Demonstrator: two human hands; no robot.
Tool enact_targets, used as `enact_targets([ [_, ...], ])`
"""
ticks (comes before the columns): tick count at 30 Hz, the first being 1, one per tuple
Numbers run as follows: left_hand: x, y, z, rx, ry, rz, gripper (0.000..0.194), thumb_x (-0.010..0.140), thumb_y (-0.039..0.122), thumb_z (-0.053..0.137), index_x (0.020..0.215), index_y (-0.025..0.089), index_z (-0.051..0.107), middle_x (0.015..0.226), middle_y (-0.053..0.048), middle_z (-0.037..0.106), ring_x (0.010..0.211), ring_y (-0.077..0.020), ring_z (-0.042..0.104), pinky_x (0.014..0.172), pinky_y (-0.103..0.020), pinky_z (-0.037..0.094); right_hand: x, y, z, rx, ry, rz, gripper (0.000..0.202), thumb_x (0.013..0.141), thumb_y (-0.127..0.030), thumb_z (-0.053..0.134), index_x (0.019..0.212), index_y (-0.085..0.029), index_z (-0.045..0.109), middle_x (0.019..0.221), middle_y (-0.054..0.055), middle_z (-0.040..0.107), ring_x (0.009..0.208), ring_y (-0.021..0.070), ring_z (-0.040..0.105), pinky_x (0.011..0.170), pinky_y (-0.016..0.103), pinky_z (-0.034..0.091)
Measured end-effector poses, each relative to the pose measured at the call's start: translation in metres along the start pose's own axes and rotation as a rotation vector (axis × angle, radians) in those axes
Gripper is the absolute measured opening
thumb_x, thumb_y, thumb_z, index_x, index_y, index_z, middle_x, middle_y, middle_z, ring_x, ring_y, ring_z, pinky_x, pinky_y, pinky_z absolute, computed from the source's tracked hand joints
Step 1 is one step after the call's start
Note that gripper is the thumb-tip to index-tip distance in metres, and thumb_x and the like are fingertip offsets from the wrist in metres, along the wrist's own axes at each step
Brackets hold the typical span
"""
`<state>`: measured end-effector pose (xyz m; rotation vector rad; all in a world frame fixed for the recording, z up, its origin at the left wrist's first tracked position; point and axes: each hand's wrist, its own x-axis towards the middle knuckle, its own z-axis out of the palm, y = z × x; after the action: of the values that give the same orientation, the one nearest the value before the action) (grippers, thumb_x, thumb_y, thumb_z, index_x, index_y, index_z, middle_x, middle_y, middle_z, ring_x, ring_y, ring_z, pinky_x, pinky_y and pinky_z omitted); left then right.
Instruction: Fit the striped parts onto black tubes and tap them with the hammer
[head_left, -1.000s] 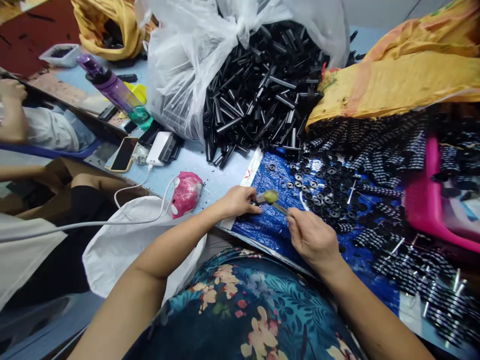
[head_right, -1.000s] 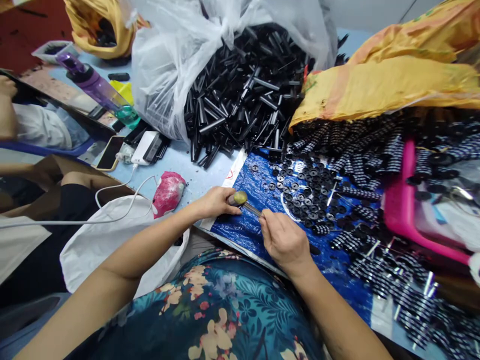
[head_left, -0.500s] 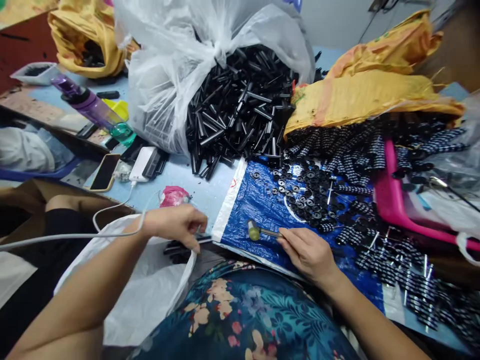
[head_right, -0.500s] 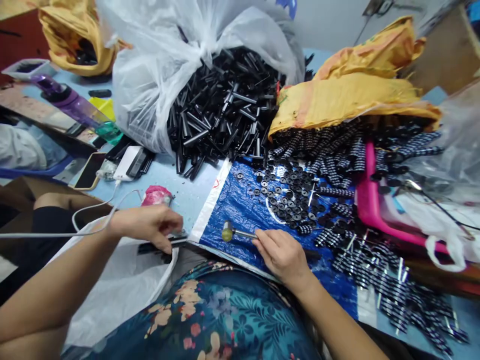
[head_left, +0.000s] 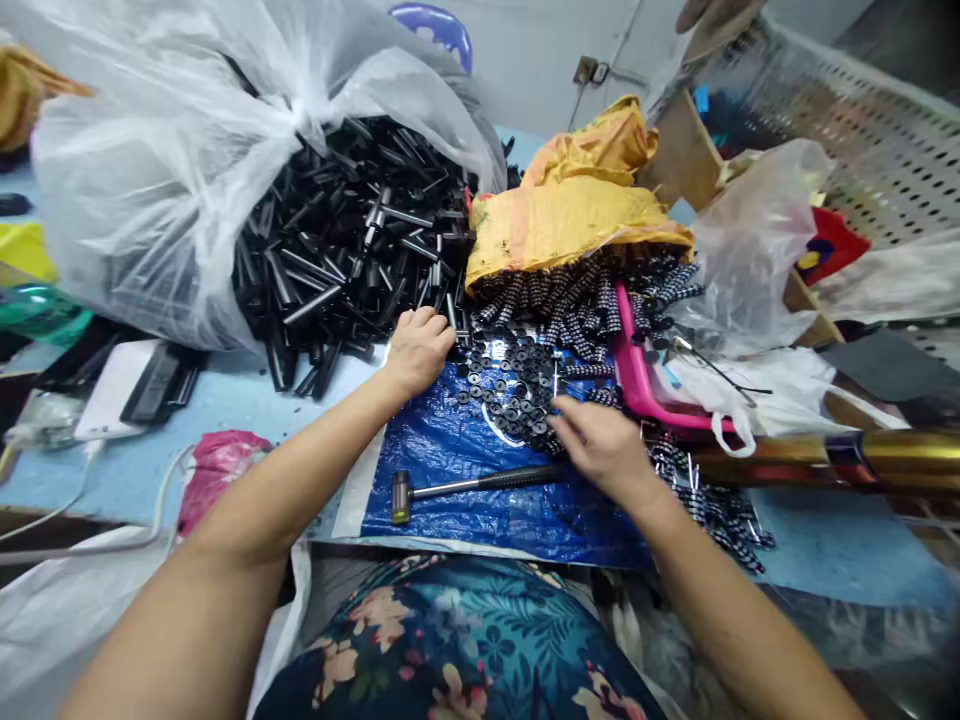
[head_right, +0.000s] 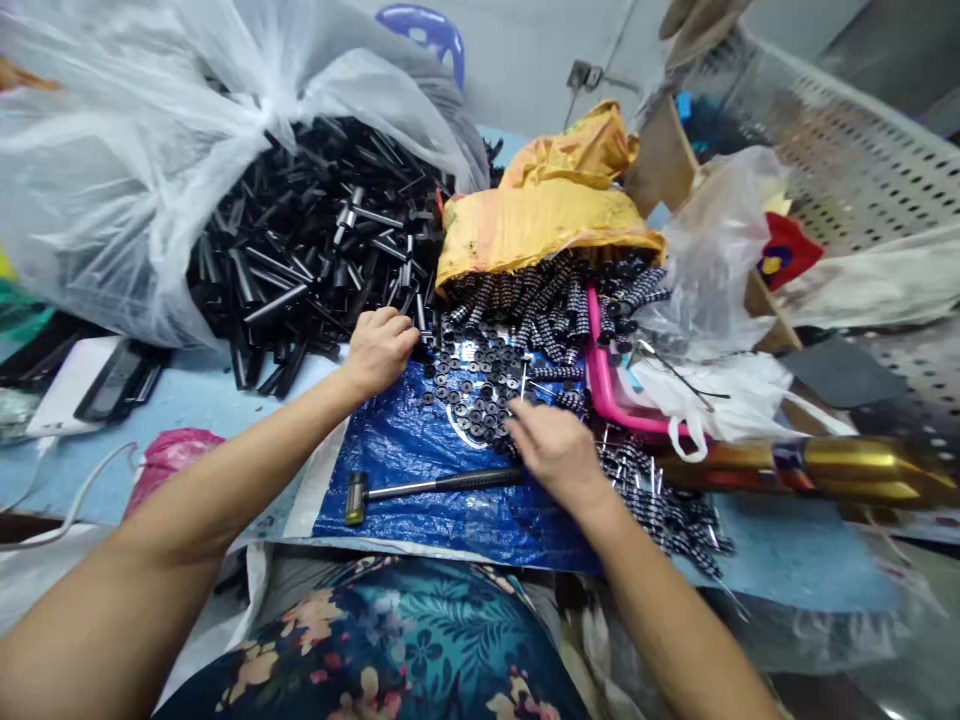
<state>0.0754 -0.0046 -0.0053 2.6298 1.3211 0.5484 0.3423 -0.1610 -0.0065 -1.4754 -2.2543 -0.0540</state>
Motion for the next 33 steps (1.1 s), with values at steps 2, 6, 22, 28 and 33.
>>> enact_targets([
  [2, -0.014, 0.008, -0.008, -0.024, 0.052, 0.044, 0.022, 0.098, 0.023, 0.044, 0.093, 0.019, 0.065, 0.111, -0.013, 0.064, 0.118, -0.029, 0.046, 0.101, -0.047, 0.03, 0.012, 0.039, -0.007, -0.104, 0.012, 0.11, 0.022, 0.099, -0.021, 0.051, 0.112, -0.014, 0.068, 0.086, 0.009, 0.067, 0.079, 0.0222, 0.061, 0.073, 0.035, 0.044],
  [6, -0.069, 0.024, -0.017, -0.013, 0.028, -0.029, 0.019, 0.095, 0.025, 0.049, 0.093, 0.021, 0.067, 0.089, -0.011, 0.064, 0.094, -0.0273, 0.055, 0.089, -0.042, 0.038, 0.044, 0.088, 0.002, -0.299, -0.263, 0.127, 0.019, 0.092, -0.004, 0.052, 0.084, -0.013, 0.067, 0.084, 0.01, 0.062, 0.079, 0.0185, 0.053, 0.069, 0.031, 0.035],
  [22, -0.144, 0.027, -0.022, -1.28, 0.307, -0.881, 0.037, 0.069, 0.042, 0.082, 0.083, 0.019, 0.056, 0.057, 0.008, 0.052, 0.049, -0.0067, 0.044, 0.05, -0.019, 0.033, 0.021, -0.082, 0.041, 1.635, -0.23, 0.809, 0.056, 0.098, -0.067, 0.029, 0.105, -0.02, 0.06, 0.077, 0.004, 0.064, 0.063, 0.0173, 0.06, 0.057, 0.032, 0.051],
  [28, -0.145, 0.064, -0.027, -1.486, 0.169, -0.848, 0.038, 0.082, 0.051, 0.07, 0.093, 0.019, 0.053, 0.065, 0.005, 0.06, 0.042, -0.0054, 0.046, 0.044, -0.018, 0.032, 0.028, -0.11, 0.044, 1.859, -0.082, 0.984, 0.049, 0.089, -0.066, 0.06, 0.11, -0.022, 0.062, 0.058, -0.008, 0.045, 0.041, 0.0064, 0.032, 0.04, 0.018, 0.028],
  [33, -0.146, 0.088, -0.017, -1.359, 0.168, -0.796, 0.036, 0.089, 0.053, 0.061, 0.091, 0.018, 0.056, 0.064, 0.004, 0.058, 0.043, -0.0053, 0.044, 0.044, -0.02, 0.033, 0.025, -0.122, 0.038, 1.868, 0.063, 0.972, 0.048, 0.089, -0.066, 0.061, 0.112, -0.024, 0.064, 0.057, -0.008, 0.047, 0.041, 0.0064, 0.036, 0.041, 0.019, 0.033],
])
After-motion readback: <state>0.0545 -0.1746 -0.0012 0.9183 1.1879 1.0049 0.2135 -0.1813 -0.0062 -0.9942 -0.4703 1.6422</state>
